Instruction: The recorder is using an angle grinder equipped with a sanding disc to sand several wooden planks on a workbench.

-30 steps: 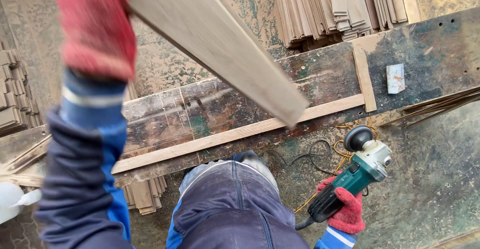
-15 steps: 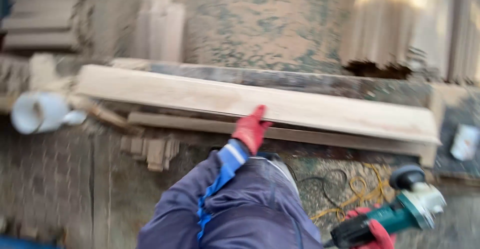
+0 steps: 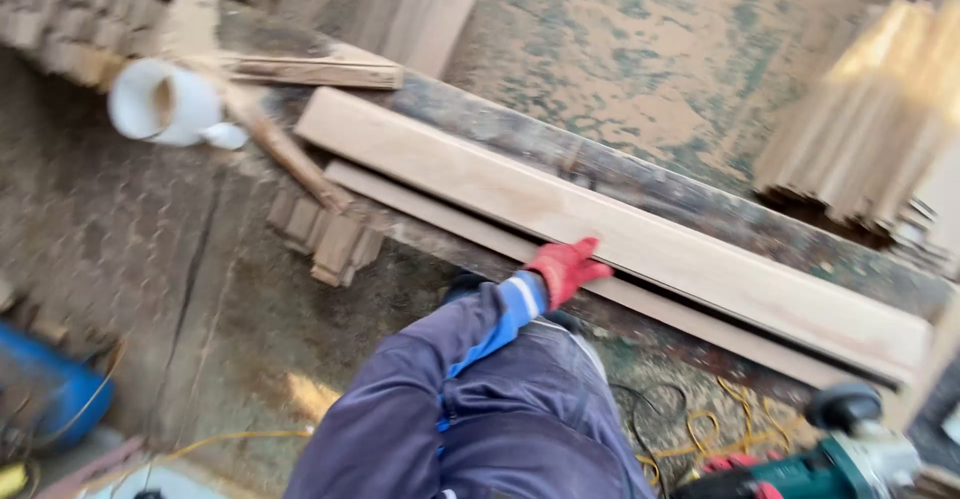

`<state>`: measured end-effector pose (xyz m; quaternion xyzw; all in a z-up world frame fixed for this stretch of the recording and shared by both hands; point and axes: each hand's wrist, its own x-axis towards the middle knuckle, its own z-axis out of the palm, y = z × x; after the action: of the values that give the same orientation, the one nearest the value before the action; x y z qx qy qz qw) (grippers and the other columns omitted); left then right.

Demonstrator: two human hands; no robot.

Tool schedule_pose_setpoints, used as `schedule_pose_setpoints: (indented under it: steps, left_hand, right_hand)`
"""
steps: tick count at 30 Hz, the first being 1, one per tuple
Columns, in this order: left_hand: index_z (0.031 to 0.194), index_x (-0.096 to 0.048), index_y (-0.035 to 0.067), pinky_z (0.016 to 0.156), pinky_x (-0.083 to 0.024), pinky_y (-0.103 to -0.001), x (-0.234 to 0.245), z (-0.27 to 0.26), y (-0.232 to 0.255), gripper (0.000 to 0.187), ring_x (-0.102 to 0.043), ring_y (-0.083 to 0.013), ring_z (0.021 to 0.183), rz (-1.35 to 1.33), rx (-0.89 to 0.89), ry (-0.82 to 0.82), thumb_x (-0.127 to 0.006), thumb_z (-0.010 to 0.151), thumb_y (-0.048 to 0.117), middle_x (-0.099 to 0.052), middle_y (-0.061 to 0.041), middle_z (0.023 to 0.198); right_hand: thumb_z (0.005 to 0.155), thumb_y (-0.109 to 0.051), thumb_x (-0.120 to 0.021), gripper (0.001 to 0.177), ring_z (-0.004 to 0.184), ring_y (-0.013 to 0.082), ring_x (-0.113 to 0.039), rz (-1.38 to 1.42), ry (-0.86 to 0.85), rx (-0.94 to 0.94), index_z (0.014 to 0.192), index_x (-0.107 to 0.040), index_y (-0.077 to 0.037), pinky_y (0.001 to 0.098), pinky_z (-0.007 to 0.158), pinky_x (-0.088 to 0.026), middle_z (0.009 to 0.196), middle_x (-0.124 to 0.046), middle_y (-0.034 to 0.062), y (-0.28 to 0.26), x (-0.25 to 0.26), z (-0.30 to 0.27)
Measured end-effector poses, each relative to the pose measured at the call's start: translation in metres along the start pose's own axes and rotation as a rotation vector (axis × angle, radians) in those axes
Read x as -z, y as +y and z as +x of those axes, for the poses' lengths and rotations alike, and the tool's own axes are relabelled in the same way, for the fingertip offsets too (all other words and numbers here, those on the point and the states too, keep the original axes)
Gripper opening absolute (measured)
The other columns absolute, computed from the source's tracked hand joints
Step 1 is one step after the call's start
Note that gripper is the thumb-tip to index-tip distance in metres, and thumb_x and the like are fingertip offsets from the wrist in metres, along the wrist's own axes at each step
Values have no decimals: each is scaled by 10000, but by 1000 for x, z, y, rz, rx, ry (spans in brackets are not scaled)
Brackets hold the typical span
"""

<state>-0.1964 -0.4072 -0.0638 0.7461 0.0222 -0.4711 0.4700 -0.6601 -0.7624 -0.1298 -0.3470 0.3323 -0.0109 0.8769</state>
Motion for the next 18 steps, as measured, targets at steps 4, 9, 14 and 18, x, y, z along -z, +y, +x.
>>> schedule_pose_setpoints:
  steps: [4, 9, 14, 18]
  left_hand:
    - [1016, -588, -39, 571, -518, -402, 10, -18, 15, 322, -589, -281, 666, -849, 472, 102, -697, 973, 260, -621, -179, 893]
    - [833, -749, 152, 655, -508, -339, 34, -12, 26, 224, -625, -185, 667, 362, -244, 339, -729, 884, 369, -702, -4, 768]
    - [1560, -380, 98, 1204, 9, -688, 55, 40, 20, 1129, -208, -429, 1522, 1242, -754, 180, -731, 648, 663, -327, -192, 1604]
    - [1511, -455, 87, 1239, -67, -643, 50, 32, 30, 986, -340, -420, 1462, 1179, -851, 221, -667, 761, 692, -436, -180, 1515]
  right_hand:
    - [826, -128, -687, 715, 958, 412, -729, 117, 203, 124, 1506, -467, -99, 543, 789, -611, 1135, -707, 238, 0, -170, -25]
    - [741, -114, -752, 707, 846, 387, -727, 236, 381, 280, 1391, -495, -11, 462, 734, -624, 1052, -697, 244, -15, -229, -42]
    - [707, -99, -725, 707, 828, 392, -723, 247, 458, 243, 1375, -511, -6, 481, 720, -606, 1008, -709, 246, -2, -231, -52]
    - [699, -109, -730, 732, 789, 394, -717, 246, 520, 252, 1386, -501, -3, 468, 706, -596, 980, -701, 251, 5, -237, -61]
